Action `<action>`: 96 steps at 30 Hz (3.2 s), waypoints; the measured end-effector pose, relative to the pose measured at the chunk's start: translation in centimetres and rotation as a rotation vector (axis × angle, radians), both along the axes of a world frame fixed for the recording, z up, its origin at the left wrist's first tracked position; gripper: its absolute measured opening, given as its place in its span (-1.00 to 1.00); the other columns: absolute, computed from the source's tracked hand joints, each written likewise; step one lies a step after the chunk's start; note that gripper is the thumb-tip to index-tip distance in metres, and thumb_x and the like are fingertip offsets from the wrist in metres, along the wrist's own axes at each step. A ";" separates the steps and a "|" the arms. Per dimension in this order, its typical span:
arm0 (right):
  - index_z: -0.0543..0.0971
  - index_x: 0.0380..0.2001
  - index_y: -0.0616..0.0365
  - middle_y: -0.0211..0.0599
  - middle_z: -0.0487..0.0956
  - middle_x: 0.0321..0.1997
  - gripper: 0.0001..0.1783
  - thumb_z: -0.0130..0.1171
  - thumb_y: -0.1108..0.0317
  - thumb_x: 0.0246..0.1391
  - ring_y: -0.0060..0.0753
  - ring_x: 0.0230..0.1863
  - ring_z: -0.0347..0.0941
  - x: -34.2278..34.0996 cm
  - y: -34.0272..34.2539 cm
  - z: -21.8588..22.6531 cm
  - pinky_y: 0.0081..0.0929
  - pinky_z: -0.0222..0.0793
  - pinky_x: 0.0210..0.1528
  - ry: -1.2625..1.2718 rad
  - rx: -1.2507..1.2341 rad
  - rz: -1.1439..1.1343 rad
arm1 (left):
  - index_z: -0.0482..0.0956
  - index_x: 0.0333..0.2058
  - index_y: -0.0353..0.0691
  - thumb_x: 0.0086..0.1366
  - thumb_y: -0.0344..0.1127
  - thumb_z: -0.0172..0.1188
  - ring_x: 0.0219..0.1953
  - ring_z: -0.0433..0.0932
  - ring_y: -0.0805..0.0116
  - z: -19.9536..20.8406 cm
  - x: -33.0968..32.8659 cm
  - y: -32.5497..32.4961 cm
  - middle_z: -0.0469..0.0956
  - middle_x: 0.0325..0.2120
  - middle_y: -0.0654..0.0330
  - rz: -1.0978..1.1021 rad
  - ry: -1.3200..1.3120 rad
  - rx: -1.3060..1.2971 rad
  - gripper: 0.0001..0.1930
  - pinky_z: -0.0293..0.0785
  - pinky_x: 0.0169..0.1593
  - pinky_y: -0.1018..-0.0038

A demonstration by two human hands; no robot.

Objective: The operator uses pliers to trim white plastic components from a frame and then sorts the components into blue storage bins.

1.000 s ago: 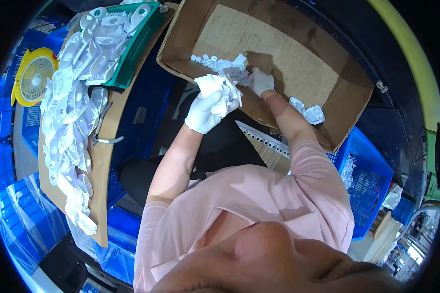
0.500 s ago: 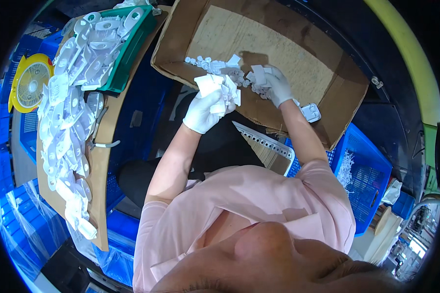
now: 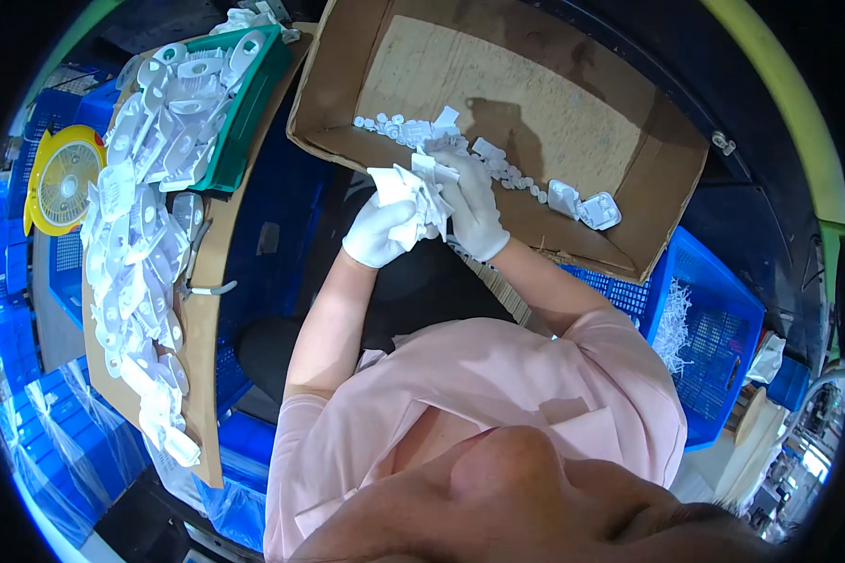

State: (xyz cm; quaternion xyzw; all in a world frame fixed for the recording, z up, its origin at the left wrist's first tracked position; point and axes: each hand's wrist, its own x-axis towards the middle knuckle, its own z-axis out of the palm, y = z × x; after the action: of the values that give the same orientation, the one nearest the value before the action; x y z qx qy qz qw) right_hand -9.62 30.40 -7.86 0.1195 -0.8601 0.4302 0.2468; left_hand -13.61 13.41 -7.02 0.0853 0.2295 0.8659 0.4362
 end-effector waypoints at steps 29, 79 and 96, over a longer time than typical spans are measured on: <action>0.58 -0.26 0.13 -0.05 0.56 -0.14 -0.69 0.09 0.19 -0.03 -0.03 -0.03 0.48 -15.9 10.8 -15.3 -0.19 0.40 -0.01 -0.973 0.784 -0.165 | 0.33 0.01 -0.23 0.06 -0.32 0.29 -0.23 0.51 0.28 -2.3 0.2 -2.9 0.48 -0.25 0.15 0.159 -0.093 0.142 -0.48 0.47 -0.17 0.44; 0.51 -0.31 0.21 -0.26 0.52 -0.35 -0.77 0.12 0.34 -0.08 -0.38 -0.26 0.48 -4.1 5.0 -0.3 -0.46 0.35 -0.18 -0.569 -0.511 0.314 | 0.31 0.07 -0.22 0.24 -0.39 0.13 -0.15 0.53 0.30 -1.2 -0.6 2.9 0.48 -0.13 0.15 0.440 0.005 -0.343 -0.58 0.51 -0.17 0.40; 0.37 -0.04 0.29 -0.08 0.40 0.04 -0.54 -0.09 0.18 0.09 -0.19 0.11 0.31 -2.9 -0.8 1.1 -0.32 0.15 0.18 -0.318 -0.199 0.260 | 0.28 0.09 -0.23 0.00 -0.47 0.31 -0.04 0.46 0.38 -0.9 0.4 1.6 0.45 -0.10 0.22 0.358 0.165 -0.232 -0.36 0.40 0.01 0.47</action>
State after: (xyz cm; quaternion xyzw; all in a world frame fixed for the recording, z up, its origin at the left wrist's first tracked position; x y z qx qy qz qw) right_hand -12.52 29.59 -6.79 0.1351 -0.8189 0.5545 0.0611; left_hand -13.26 14.99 -7.95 0.0628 0.3738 0.8875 0.2622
